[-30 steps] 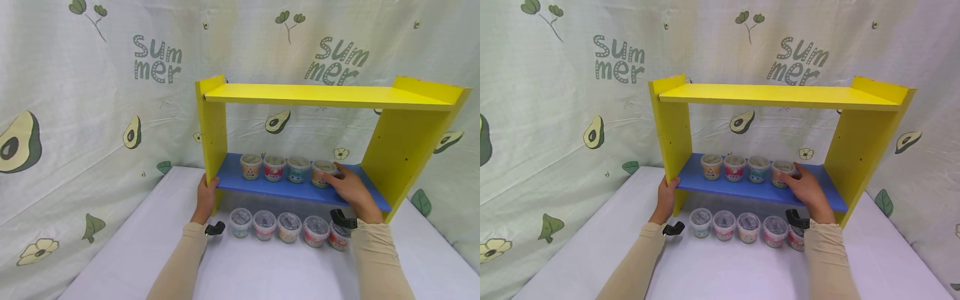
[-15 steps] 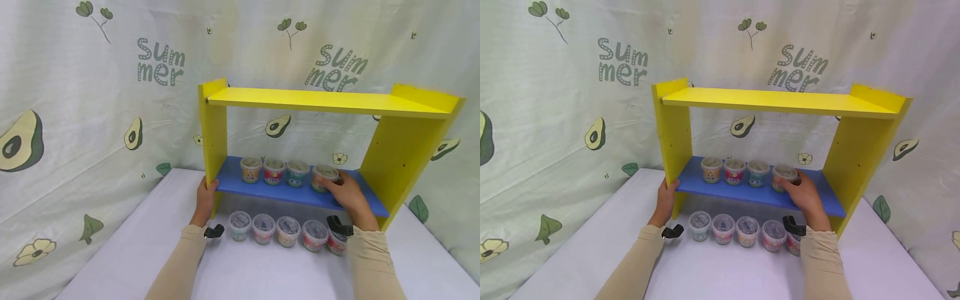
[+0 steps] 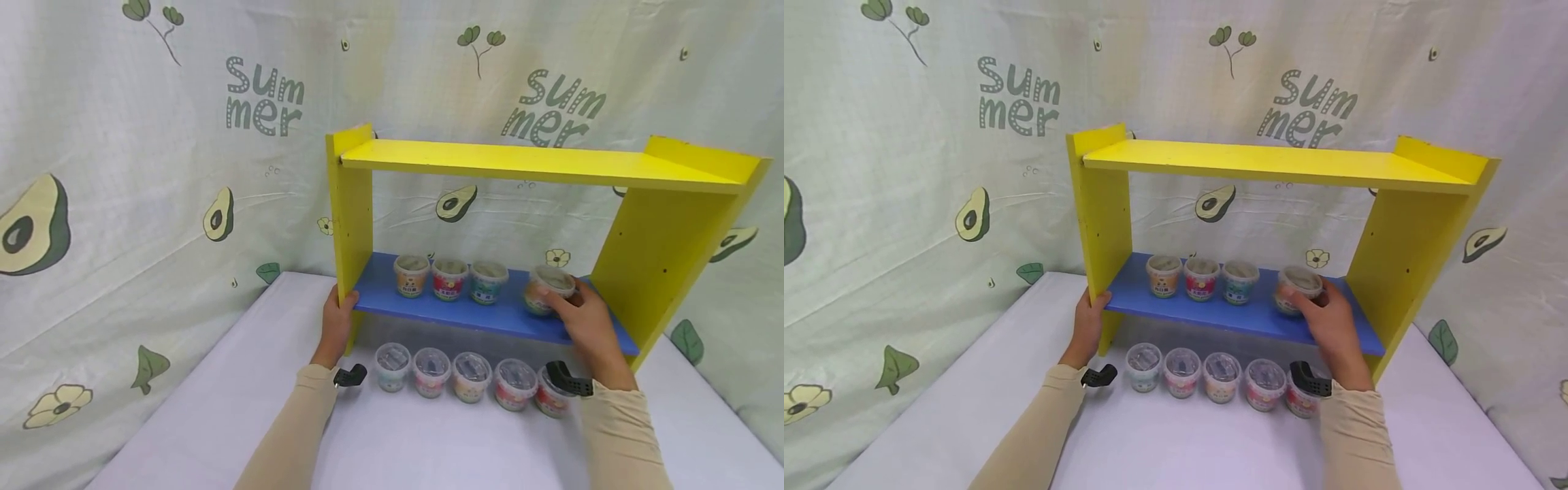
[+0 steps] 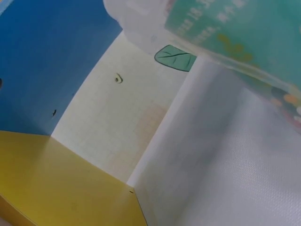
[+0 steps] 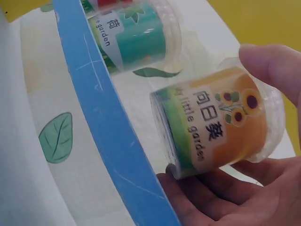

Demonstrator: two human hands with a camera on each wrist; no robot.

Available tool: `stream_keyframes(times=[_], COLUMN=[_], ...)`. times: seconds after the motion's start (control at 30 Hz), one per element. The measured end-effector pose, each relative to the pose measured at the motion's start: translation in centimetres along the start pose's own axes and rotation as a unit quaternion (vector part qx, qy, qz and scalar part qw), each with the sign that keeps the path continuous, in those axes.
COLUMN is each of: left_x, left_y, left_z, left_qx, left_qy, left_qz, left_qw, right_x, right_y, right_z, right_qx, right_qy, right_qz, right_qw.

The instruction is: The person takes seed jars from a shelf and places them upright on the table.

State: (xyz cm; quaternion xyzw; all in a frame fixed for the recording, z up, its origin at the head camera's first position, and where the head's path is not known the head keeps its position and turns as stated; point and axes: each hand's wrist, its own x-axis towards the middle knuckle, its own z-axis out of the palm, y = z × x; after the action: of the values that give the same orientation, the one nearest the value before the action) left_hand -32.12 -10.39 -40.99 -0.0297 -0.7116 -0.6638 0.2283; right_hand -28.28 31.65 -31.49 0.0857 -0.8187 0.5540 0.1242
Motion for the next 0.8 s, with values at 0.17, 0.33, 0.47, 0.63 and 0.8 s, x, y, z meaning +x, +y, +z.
stream_keyframes(times=[0.17,0.33,0.47,0.63,0.8], left_x=[-0.3,-0.3,-0.4,-0.4,-0.1], left_y=[0.1,0.0,-0.1,-0.1,0.2], left_z=[0.2,0.4,0.3,0.1,0.0], left_qx=[0.002,-0.004,-0.001,0.006,0.007], left_qy=[-0.003,-0.004,-0.002,-0.004,-0.005], left_qz=[0.001,0.009,0.008,0.008,0.016], left_qw=[1.0,0.9999,1.0,0.9999,0.9998], right_x=[-0.7,-1.3,-1.8,-2.8,-3.8], right_y=[-0.6,-1.5,-2.0,-2.4,-2.5], right_z=[0.4,1.6,2.8,3.4,3.6], right_qx=[0.033,0.076,0.078,0.046,0.048], right_qy=[0.01,0.015,0.016,0.031,0.039], right_qz=[-0.018,-0.04,-0.048,-0.059,-0.061], right_qw=[0.999,0.996,0.996,0.997,0.996])
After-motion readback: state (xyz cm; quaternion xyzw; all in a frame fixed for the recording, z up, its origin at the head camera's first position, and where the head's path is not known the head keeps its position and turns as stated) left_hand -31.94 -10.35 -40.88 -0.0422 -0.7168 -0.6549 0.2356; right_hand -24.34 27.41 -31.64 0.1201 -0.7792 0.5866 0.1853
